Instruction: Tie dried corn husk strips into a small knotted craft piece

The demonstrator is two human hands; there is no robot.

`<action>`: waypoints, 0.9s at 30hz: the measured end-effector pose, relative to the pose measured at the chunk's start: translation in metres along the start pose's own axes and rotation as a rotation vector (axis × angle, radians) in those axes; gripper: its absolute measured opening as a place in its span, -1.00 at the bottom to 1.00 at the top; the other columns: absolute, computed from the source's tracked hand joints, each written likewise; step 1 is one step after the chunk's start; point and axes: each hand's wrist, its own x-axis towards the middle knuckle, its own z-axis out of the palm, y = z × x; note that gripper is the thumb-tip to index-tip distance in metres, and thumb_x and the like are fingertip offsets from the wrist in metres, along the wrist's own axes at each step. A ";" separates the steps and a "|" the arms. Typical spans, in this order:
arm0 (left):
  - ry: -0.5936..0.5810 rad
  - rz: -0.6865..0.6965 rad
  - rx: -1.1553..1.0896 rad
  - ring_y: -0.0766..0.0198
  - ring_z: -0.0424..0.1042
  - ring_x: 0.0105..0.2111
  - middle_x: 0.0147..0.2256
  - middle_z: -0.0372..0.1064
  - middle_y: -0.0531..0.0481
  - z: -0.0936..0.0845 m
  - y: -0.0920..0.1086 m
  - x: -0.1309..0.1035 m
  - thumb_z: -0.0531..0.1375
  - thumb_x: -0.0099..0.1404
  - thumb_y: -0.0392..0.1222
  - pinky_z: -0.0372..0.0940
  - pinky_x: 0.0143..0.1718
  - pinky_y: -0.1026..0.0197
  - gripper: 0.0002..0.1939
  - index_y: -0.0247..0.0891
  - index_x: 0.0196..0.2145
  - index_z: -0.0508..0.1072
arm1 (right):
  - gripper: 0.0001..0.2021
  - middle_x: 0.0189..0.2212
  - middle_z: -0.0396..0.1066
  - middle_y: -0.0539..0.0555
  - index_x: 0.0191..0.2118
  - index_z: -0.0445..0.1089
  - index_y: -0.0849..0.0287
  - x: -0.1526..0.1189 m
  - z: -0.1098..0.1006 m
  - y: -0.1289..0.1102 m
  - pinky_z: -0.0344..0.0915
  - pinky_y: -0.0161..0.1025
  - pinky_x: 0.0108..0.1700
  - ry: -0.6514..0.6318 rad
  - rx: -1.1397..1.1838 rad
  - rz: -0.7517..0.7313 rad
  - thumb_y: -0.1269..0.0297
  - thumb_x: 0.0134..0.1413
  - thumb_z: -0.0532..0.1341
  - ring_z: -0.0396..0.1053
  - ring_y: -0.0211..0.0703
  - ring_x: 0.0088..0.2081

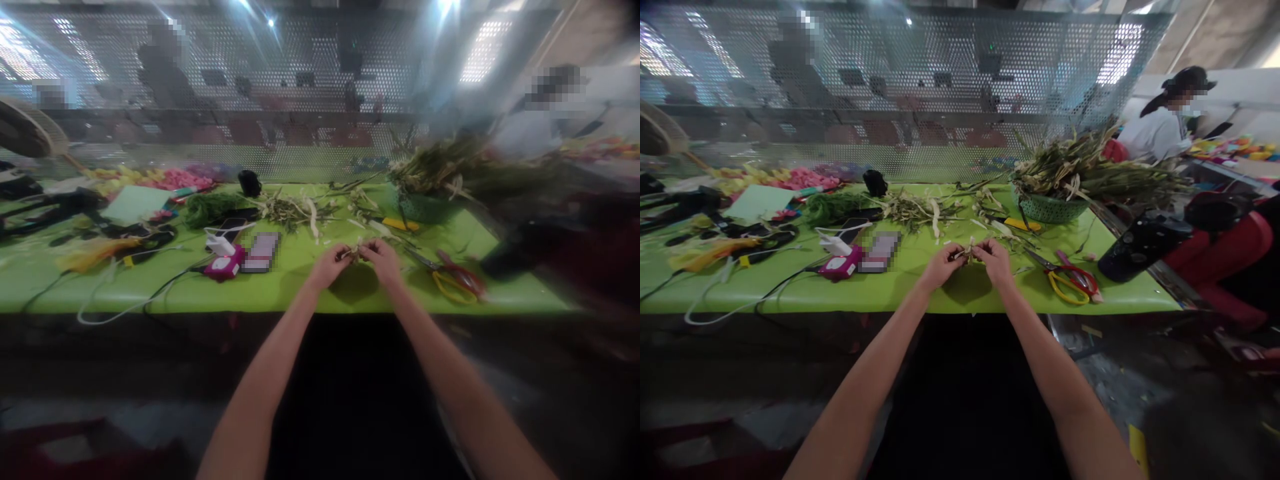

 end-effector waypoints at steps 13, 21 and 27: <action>0.041 -0.148 -0.297 0.36 0.35 -0.42 -0.35 0.42 0.01 0.000 0.008 0.000 0.30 0.17 -0.08 0.25 -0.32 0.27 -0.69 -0.28 -0.17 0.46 | -0.78 -0.46 0.42 -0.02 -0.36 0.40 0.16 -0.007 0.008 0.003 0.28 -0.25 -0.30 -0.045 -0.023 -0.076 0.11 -0.01 0.31 0.34 -0.22 -0.40; 0.166 -0.206 -0.257 0.38 0.30 -0.46 -0.36 0.46 -0.03 -0.003 0.004 0.003 0.27 0.17 -0.10 0.18 -0.40 0.29 -0.80 -0.30 -0.32 0.49 | -0.78 -0.23 0.52 0.09 -0.16 0.49 0.11 -0.031 -0.096 -0.016 0.34 -0.15 -0.12 0.112 -0.727 -0.316 0.19 0.16 0.17 0.44 -0.08 -0.23; 0.186 -0.244 -0.249 0.36 0.31 -0.45 -0.38 0.50 -0.05 -0.003 0.007 0.003 0.27 0.14 -0.12 0.16 -0.41 0.27 -0.83 -0.28 -0.36 0.51 | -0.68 -0.04 0.45 0.17 -0.08 0.47 0.10 -0.065 -0.193 -0.015 0.31 -0.07 -0.04 -0.029 -1.328 -0.121 0.29 -0.02 0.20 0.40 0.06 -0.08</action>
